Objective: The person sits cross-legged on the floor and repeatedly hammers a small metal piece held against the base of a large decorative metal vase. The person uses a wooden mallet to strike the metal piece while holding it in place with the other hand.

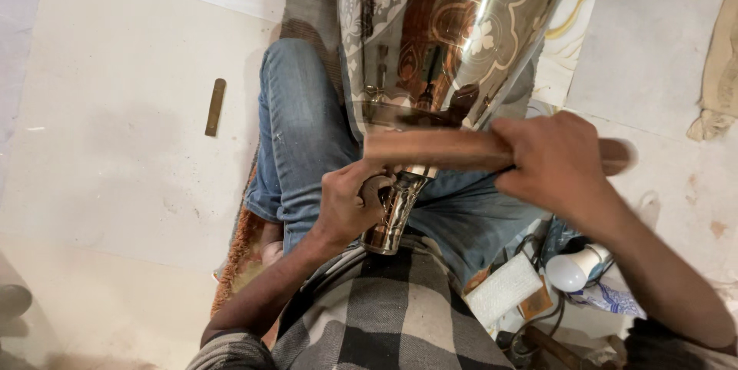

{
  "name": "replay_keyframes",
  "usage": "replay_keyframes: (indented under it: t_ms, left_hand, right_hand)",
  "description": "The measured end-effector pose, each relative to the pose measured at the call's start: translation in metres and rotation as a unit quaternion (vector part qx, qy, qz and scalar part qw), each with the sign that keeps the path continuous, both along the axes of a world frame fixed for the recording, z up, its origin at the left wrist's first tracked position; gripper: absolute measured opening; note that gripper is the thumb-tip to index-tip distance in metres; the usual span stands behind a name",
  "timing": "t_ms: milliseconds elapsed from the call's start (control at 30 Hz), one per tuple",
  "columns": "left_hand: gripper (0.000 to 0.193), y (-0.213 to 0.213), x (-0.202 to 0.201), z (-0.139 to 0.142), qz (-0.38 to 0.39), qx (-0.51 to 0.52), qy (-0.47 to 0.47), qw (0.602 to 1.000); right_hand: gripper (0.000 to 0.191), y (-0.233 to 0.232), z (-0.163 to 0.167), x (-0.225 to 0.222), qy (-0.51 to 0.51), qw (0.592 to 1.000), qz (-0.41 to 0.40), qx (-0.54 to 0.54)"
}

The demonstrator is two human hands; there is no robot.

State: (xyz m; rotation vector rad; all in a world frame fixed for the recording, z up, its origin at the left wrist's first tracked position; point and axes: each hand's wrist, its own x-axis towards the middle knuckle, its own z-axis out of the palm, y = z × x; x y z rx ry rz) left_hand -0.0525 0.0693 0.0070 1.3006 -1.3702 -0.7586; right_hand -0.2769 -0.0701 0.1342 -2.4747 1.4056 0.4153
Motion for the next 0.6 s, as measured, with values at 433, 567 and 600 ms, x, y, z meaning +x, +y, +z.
replay_keyframes:
  t_ms: [433,567,600]
  left_hand:
    - [0.064,-0.024,0.015,-0.021,-0.245,0.018,-0.108,0.963]
    - [0.068,-0.034,0.020,-0.011,-0.293,-0.017,-0.104,0.950]
    - [0.067,-0.037,0.022,-0.009,-0.307,-0.019,-0.103,0.946]
  right_hand:
    - [0.020,0.067,-0.123,-0.048,-0.442,0.877,-0.165,0.095]
    - [0.020,0.087,-0.145,-0.062,-0.454,0.861,-0.203,0.107]
    - [0.019,0.093,-0.147,-0.064,-0.471,0.846,-0.218,0.120]
